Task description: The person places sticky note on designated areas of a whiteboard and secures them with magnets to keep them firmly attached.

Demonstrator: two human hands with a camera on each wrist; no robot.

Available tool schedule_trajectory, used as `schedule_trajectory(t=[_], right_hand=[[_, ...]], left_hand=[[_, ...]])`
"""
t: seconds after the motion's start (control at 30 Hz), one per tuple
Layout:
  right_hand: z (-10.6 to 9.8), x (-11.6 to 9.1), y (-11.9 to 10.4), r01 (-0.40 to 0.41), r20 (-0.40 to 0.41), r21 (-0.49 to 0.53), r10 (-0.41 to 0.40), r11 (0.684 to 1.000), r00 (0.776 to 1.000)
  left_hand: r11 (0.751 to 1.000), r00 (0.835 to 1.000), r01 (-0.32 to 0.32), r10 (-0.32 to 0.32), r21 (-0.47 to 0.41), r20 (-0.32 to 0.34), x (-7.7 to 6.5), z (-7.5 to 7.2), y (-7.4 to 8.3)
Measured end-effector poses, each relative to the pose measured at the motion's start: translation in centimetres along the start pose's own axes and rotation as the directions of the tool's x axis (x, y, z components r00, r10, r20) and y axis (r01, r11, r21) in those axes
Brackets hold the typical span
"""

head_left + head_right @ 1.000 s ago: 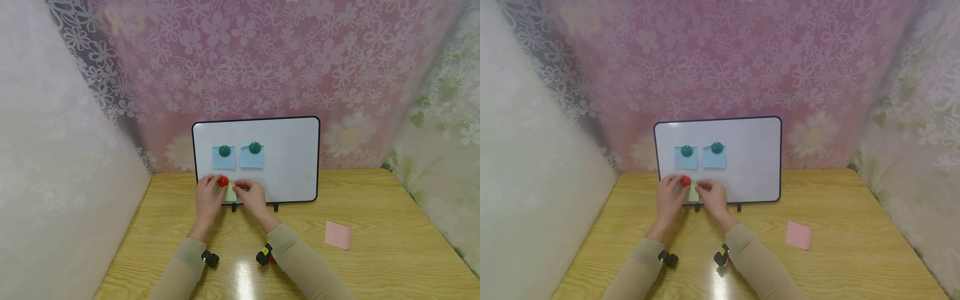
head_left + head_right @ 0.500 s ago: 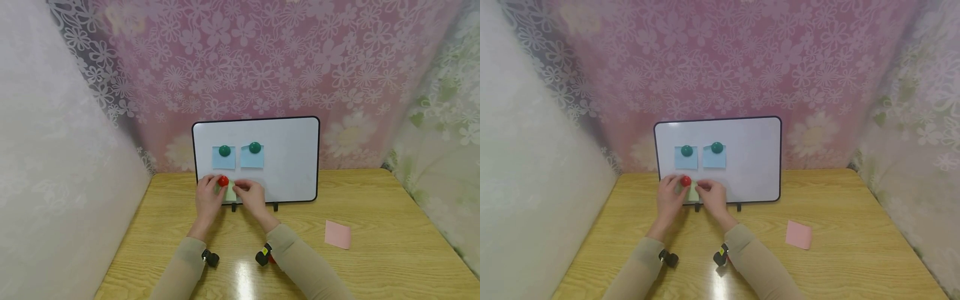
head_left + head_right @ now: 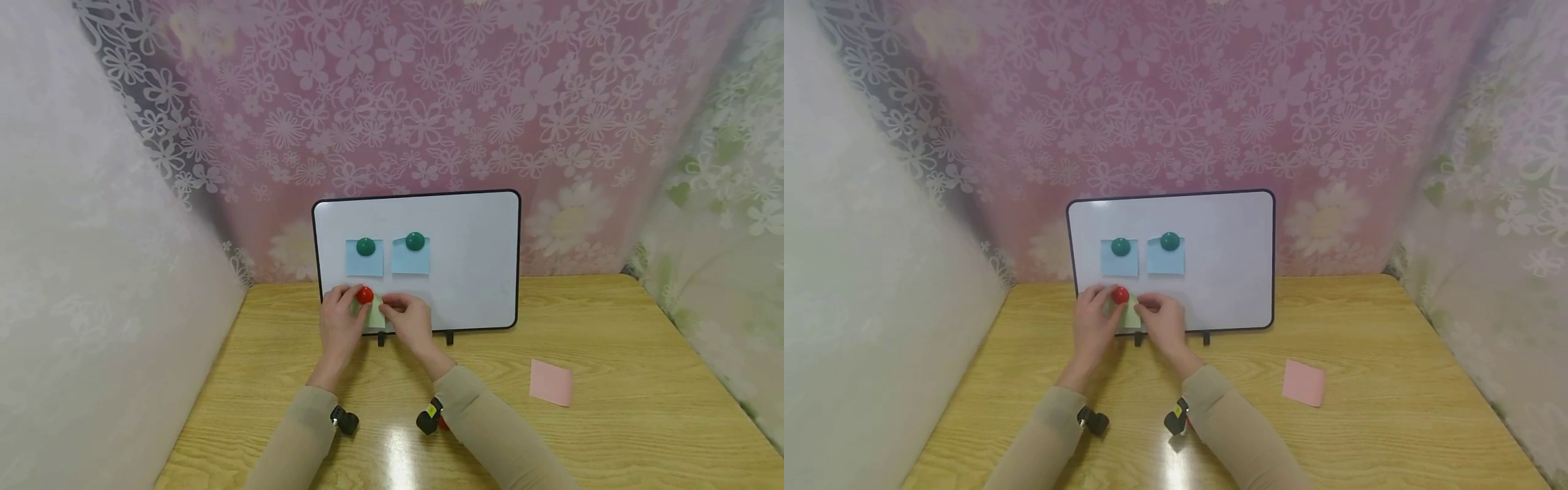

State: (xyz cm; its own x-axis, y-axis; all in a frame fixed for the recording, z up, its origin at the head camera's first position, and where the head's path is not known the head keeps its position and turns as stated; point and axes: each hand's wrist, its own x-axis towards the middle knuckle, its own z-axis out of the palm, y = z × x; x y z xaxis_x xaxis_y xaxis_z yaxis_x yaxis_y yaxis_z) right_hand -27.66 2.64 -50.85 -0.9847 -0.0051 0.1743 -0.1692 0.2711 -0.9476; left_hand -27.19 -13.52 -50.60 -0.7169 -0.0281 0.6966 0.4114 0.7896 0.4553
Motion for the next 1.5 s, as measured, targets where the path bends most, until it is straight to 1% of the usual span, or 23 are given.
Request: schedule_trajectory(t=[0.33, 0.47, 0.63, 0.8, 1.07, 1.17, 1.33, 1.5], right_hand=[[-0.7, -0.6, -0.2, 0.005, 0.005, 0.043, -0.005, 0.999, 1.000], [-1.2, -0.8, -0.1, 0.010, -0.001, 0.023, -0.010, 1.000, 1.000], [-2.0, -1.0, 0.2, -0.002, 0.002, 0.005, 0.002, 1.000, 1.000], [-2.7, -1.1, 0.3, 0.009, 0.016, -0.017, -0.008, 1.000, 1.000], [-4.2, -1.3, 0.4, -0.002, 0.031, -0.040, 0.003, 0.999, 1.000], [-4.7, -1.4, 0.4, 0.003, 0.050, -0.052, -0.001, 0.999, 0.999], [-5.5, -1.6, 0.8, 0.011, 0.071, -0.076, -0.006, 0.997, 0.997], [-6.6, -2.2, 0.8, 0.001, 0.085, -0.067, 0.005, 0.998, 0.996]], left_hand=[[1.000, 1.000, -0.007, 0.007, 0.008, -0.009, -0.2, 0.3, 0.0], [1.000, 1.000, -0.006, 0.006, -0.002, -0.019, -0.4, 0.2, 0.0], [1.000, 1.000, 0.020, -0.020, -0.009, -0.014, -0.7, 0.4, -0.1], [0.999, 0.999, 0.049, -0.049, -0.012, 0.005, -1.0, 0.5, 0.0], [0.995, 0.998, 0.062, -0.060, -0.072, 0.028, -1.5, 0.1, 0.5], [0.992, 0.997, 0.071, -0.067, -0.107, 0.039, -1.7, 0.1, 0.5], [0.978, 0.993, 0.103, -0.092, -0.181, 0.072, -2.0, 0.0, 0.6], [0.965, 0.988, 0.134, -0.111, -0.227, 0.108, -2.4, -0.1, 0.6]])
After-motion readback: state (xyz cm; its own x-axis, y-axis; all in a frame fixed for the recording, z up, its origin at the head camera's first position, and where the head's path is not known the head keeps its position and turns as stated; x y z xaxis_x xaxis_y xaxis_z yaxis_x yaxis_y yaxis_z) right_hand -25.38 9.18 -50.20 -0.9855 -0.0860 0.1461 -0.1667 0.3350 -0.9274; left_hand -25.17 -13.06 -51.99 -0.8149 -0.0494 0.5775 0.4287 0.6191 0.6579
